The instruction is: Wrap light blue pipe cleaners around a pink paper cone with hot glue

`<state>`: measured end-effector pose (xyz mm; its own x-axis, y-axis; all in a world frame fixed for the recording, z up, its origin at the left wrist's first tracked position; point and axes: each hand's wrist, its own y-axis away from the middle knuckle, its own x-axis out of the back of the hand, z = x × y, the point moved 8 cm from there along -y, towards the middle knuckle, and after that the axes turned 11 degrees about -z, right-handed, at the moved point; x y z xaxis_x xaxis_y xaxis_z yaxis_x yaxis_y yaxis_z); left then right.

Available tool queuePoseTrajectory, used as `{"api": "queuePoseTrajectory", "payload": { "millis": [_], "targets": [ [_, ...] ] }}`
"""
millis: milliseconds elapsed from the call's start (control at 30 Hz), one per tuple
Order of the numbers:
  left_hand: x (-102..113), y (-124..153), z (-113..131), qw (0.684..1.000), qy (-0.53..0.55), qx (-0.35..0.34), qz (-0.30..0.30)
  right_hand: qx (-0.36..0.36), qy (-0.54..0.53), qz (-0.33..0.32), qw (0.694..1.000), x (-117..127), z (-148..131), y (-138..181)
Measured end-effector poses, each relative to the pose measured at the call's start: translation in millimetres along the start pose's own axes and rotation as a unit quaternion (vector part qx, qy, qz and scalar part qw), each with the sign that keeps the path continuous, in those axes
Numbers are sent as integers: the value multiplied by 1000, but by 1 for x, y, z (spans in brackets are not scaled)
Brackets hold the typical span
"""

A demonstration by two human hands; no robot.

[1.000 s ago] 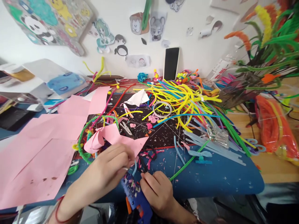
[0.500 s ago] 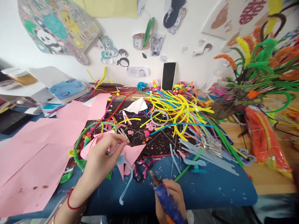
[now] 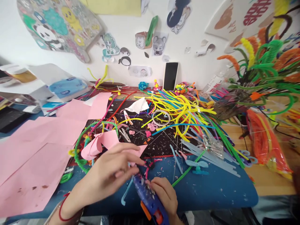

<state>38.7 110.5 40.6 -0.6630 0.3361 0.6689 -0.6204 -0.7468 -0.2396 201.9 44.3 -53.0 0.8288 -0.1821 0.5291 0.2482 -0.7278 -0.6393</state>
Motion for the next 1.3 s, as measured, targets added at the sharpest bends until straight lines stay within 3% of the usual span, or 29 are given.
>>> {"api": "queuePoseTrajectory", "payload": {
  "millis": [100, 200, 400, 800, 1133, 1300],
  "targets": [
    [-15, 3, 17, 987, -8, -26, -161, 17, 6, -21, 1000, -5, -6, -2],
    [-20, 7, 16, 975, -32, -17, -219, 27, 12, -47, 998, -8, -10, -4],
    [-15, 3, 9, 967, -75, -3, -245, 46, 29, -68, 996, -11, -15, -6],
    [-27, 5, 10, 945, -147, -18, -291, 24, 61, -80, 995, -16, -19, -5],
    [-32, 15, -2, 939, -119, 11, -323, 27, 70, -79, 994, -21, -19, -1],
    [-25, 9, -4, 945, -89, -8, -314, 36, 73, -77, 994, -23, -20, -3]
  ]
}}
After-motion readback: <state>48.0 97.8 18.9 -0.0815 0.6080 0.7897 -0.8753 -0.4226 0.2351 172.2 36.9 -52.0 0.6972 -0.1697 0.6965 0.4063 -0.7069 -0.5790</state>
